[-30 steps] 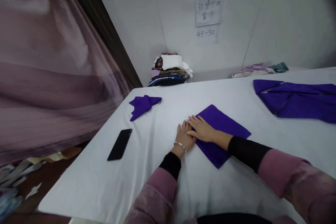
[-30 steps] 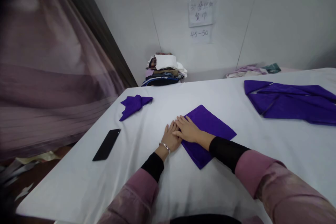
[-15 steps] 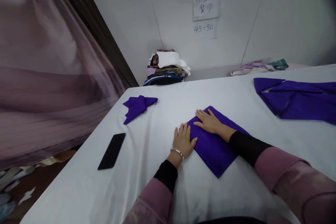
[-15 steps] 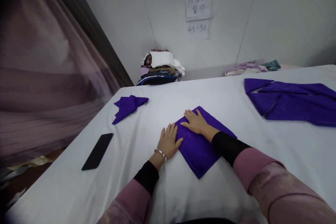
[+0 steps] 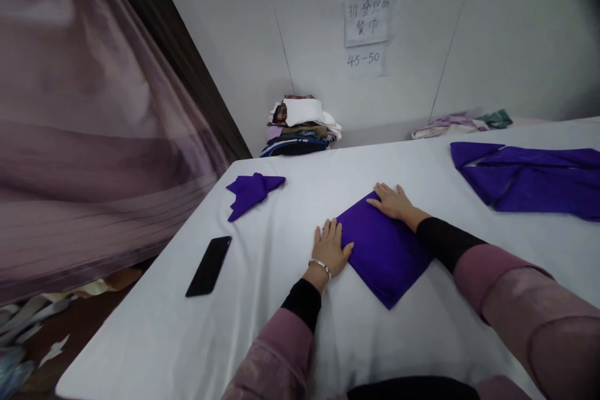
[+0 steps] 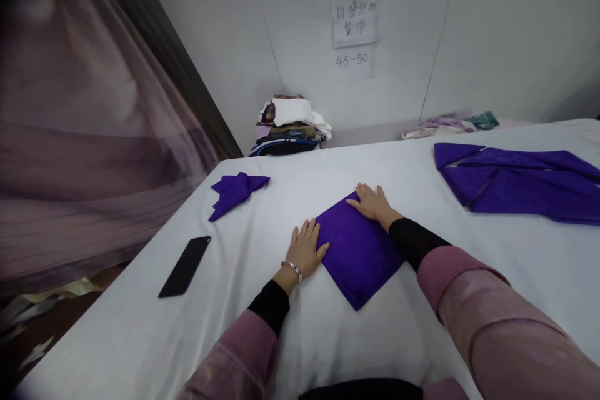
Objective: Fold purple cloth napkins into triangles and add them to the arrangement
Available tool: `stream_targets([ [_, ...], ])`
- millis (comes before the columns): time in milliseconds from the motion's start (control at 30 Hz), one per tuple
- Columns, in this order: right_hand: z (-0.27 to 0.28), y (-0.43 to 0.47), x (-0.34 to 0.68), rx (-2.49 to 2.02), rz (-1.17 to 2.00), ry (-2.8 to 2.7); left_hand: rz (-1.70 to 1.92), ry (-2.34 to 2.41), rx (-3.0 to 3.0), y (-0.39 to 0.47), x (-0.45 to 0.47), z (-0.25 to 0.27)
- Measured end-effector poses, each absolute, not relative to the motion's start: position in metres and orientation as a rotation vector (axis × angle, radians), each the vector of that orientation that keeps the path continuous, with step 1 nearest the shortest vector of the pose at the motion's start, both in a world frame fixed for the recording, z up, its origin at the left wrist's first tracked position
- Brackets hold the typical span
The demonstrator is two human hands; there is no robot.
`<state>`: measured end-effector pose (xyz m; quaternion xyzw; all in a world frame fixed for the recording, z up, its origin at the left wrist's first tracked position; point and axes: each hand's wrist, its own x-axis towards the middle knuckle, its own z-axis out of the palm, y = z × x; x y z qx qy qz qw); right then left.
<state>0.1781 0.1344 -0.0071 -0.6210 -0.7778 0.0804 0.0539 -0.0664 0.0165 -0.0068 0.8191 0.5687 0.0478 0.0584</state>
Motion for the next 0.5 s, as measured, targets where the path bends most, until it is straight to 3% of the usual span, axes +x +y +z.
stream_targets([
  [133,0.002,0.110,0.173,-1.875,0.158,-2.308,0.141,1.729,2.479,0.018,-0.066,-0.008],
  [367,-0.007,0.007,0.130,-1.196,0.309,-2.649,0.116,1.727,2.500,0.020,-0.068,-0.009],
  [500,-0.012,-0.001,0.168,-1.413,0.351,-2.549,0.101,1.723,2.484,0.023,-0.068,-0.008],
])
